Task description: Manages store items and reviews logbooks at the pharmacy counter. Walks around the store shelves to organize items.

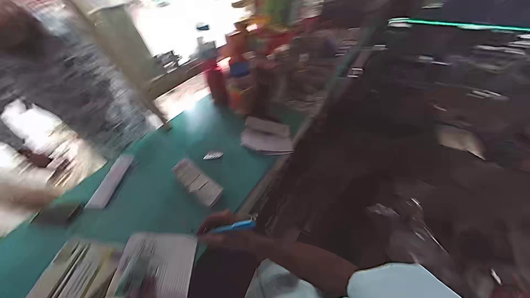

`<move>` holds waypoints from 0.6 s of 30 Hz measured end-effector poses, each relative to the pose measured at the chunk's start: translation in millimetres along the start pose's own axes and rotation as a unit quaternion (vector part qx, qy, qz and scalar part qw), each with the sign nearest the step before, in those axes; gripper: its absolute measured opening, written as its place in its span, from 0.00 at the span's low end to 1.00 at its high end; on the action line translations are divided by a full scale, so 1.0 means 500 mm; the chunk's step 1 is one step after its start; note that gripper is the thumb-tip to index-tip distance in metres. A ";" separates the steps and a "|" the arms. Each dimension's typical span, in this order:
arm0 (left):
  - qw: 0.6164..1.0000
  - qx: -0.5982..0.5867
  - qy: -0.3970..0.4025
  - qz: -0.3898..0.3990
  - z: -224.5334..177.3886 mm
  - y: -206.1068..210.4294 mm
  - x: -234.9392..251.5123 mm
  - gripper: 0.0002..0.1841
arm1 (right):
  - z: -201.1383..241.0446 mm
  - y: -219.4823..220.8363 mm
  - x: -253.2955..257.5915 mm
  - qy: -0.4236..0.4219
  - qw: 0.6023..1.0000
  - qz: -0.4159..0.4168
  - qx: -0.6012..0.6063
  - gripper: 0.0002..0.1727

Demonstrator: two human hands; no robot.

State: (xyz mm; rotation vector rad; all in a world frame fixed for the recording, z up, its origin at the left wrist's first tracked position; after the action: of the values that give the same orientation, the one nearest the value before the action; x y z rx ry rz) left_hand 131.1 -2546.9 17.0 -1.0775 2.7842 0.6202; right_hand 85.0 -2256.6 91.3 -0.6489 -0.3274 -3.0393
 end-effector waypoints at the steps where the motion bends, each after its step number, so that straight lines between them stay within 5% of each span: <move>1: 1.000 0.006 0.001 -0.022 0.010 -0.008 0.014 0.12 | -0.003 0.002 0.011 0.011 1.000 0.008 0.023 0.08; 9: 0.990 -0.047 -0.034 -0.127 0.024 -0.026 0.035 0.06 | -0.082 0.048 0.054 0.153 0.980 0.011 0.128 0.07; 18: 0.990 -0.080 -0.036 -0.113 0.035 -0.032 0.041 0.03 | -0.149 0.192 0.046 0.148 0.976 0.131 0.090 0.15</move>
State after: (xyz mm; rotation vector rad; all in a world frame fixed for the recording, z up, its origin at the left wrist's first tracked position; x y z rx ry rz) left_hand 125.4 -2563.4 -9.1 -1.3479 2.5374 0.8460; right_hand 40.0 -2365.2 53.5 -0.2048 -0.4577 -2.7552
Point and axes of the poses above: each hand's wrist, its own x-axis towards the middle knuckle, its own y-axis out of the palm, z = x × y, the point moved 9 cm from there along x, towards the middle knuckle, and after that the axes turned 10 degrees about -z, right-handed, at the moved point
